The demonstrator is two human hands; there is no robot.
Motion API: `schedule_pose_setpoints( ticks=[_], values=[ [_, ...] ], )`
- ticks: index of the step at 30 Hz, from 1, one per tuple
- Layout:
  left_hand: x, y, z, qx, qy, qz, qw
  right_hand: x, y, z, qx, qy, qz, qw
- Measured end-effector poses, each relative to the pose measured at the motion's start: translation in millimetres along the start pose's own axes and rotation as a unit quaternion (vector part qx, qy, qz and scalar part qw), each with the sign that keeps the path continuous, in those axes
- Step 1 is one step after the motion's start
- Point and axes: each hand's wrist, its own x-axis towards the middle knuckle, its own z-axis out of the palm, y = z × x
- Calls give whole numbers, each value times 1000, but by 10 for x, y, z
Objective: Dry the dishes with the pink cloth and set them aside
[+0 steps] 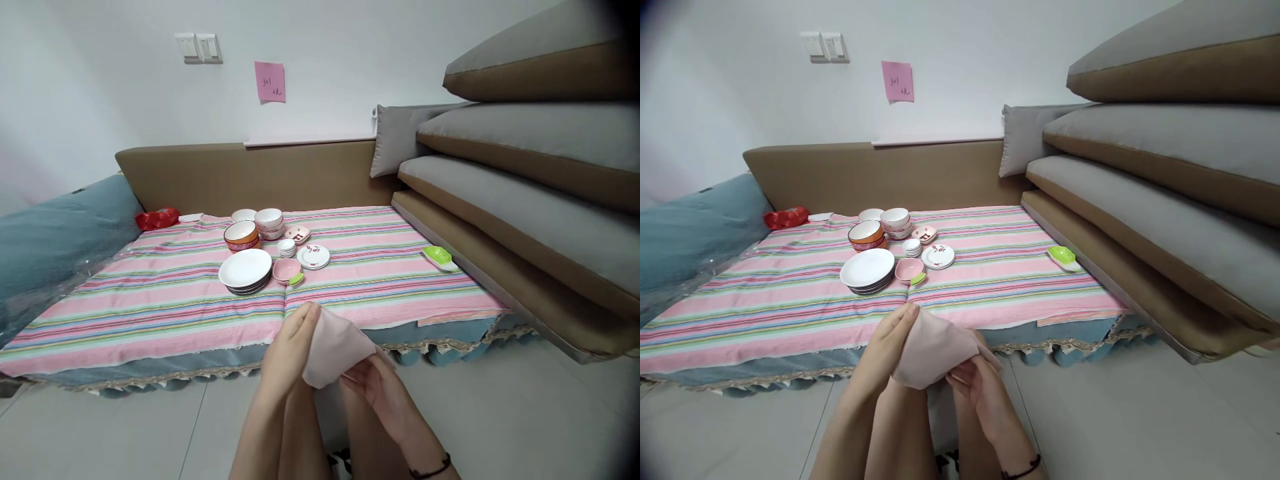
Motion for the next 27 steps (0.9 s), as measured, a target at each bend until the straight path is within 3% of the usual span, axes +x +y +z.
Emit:
schedule_pose_setpoints(
  ticks=[3,5,7,9,11,14,17,19,21,24,26,27],
  values=[
    [39,32,-95,-126,-28,-56,990,-52,-91,-12,-123,-29,-28,992],
    [34,53,-142,-170,-34,-76,982,-68,-133,-36,-264,-34,-87,960],
    [3,78,-169,-190,-53,-87,976,-85,-163,-40,-400,22,-200,894],
    [-46,115,-176,-197,-83,-91,973,-112,-189,-5,-460,61,-341,817],
    [-95,163,-173,-200,-118,-87,969,-141,-220,63,-469,6,-424,775],
    [-123,231,-190,-190,-145,-73,968,-146,-283,158,-489,-106,-407,764],
    [-83,249,-263,-105,-68,-13,992,-90,-400,187,-521,-104,-391,752],
    [-47,224,-323,-2,13,49,999,-53,-525,193,-545,-90,-419,721],
    [-31,187,-357,87,59,93,990,-48,-683,226,-567,-50,-483,665],
    [-63,155,-321,130,68,114,983,-106,-930,339,-599,106,-531,590],
    [-113,170,-245,117,62,118,984,-149,-1061,426,-610,199,-503,580],
    [-145,192,-199,105,58,117,986,-159,-1105,463,-604,212,-479,601]
  ],
)
